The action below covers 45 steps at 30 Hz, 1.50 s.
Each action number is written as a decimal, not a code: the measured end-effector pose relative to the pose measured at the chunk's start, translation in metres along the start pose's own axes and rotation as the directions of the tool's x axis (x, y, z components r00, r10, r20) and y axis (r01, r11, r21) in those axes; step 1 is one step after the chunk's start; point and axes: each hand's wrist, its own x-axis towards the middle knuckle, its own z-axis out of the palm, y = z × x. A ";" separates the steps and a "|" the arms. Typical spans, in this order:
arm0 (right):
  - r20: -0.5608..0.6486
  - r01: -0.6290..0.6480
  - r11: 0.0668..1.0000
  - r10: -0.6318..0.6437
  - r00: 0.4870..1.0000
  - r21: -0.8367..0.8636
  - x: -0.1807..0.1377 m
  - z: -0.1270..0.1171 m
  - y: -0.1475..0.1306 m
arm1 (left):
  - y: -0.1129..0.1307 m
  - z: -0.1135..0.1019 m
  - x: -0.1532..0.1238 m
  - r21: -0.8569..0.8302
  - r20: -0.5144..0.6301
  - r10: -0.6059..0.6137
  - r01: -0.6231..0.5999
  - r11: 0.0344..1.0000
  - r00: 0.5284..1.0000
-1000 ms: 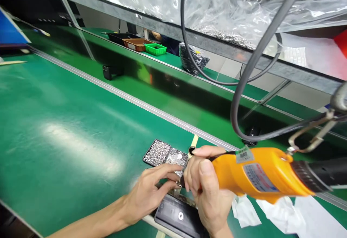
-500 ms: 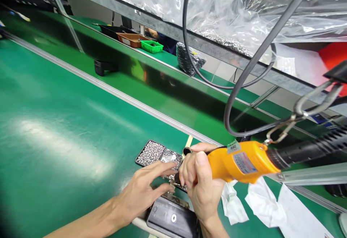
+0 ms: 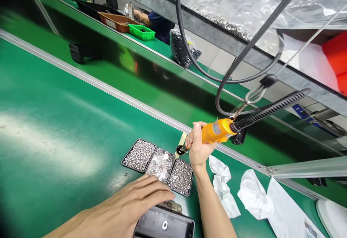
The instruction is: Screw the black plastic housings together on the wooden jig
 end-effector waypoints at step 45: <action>0.061 -0.052 0.999 0.051 0.997 0.011 -0.007 0.004 0.008 | -0.007 0.001 0.008 0.062 0.277 -0.072 0.057 0.996 0.958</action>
